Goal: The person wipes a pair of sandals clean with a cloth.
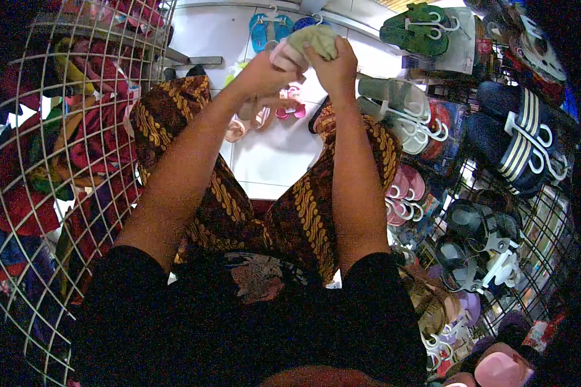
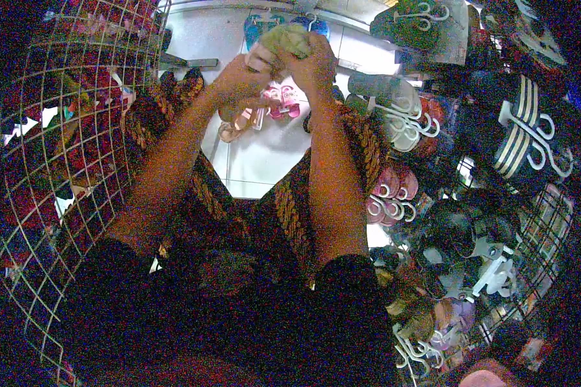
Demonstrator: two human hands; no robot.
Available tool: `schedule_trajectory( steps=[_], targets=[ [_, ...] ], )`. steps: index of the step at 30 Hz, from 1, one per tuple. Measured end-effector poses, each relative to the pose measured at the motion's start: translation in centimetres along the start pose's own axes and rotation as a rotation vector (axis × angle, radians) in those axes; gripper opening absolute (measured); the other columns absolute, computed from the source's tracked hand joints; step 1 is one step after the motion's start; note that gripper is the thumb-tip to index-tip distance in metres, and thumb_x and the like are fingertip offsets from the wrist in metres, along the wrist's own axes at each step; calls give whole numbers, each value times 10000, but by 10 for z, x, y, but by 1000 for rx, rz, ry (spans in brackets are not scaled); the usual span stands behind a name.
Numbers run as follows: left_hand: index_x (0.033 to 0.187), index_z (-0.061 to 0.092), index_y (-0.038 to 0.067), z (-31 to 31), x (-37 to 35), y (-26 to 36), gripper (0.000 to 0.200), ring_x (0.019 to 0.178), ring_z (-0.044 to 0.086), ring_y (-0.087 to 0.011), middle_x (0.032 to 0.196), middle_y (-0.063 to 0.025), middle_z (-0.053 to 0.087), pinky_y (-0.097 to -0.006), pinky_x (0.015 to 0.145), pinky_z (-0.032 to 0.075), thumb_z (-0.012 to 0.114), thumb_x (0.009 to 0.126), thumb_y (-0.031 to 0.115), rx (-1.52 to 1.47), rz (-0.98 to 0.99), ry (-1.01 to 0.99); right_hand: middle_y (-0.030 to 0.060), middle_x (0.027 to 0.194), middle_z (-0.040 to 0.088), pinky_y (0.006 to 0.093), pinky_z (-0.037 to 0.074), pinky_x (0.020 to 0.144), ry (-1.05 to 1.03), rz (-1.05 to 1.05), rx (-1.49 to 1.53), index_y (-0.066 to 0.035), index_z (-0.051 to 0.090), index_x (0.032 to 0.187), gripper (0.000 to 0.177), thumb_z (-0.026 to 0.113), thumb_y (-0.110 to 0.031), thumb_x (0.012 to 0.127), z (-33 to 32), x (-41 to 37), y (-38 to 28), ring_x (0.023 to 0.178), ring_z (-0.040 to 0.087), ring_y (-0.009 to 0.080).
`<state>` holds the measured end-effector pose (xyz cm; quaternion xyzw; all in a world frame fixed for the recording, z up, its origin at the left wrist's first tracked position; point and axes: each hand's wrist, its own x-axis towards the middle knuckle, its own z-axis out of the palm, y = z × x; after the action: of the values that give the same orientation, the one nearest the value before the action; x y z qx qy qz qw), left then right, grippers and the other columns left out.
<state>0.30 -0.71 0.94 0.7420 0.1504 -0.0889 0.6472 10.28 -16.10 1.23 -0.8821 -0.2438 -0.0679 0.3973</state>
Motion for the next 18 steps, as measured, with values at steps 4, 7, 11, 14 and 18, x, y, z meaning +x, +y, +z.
schedule_trajectory(
  steps=[4,7,11,14,18],
  targets=[
    [1063,668,68,-7,-6,15,394,808,664,-160,912,-73,706,-306,753,527,744,728,261,-107,-109,47,172,907,655,389,505,751,-169,279,-54,7,649,923,509,800,-427,704,-7,9,10,835,645,314],
    [1047,660,51,-6,-2,12,370,803,665,-160,896,-72,702,-305,737,533,730,744,253,-95,-68,20,157,906,657,388,503,745,-67,136,-99,-19,658,915,475,796,-424,709,-6,1,4,837,647,308],
    [999,647,-1,-2,3,-4,312,774,662,-161,871,-72,691,-308,695,547,696,781,217,-88,22,10,171,914,665,394,506,771,-189,273,-18,-11,663,953,487,780,-426,726,-14,6,-3,863,650,310],
    [964,672,41,-7,-11,26,258,762,625,-149,865,-29,681,-301,722,518,687,768,209,-112,-83,139,170,947,683,381,512,787,-135,319,30,2,668,989,499,768,-421,743,-11,6,-2,861,658,311],
    [996,671,54,-4,-8,13,260,731,634,-156,858,-38,687,-319,688,526,669,774,190,60,-56,-29,176,921,691,382,512,775,-237,280,6,-6,679,984,513,762,-449,740,-13,5,-8,829,662,317]
  ],
)
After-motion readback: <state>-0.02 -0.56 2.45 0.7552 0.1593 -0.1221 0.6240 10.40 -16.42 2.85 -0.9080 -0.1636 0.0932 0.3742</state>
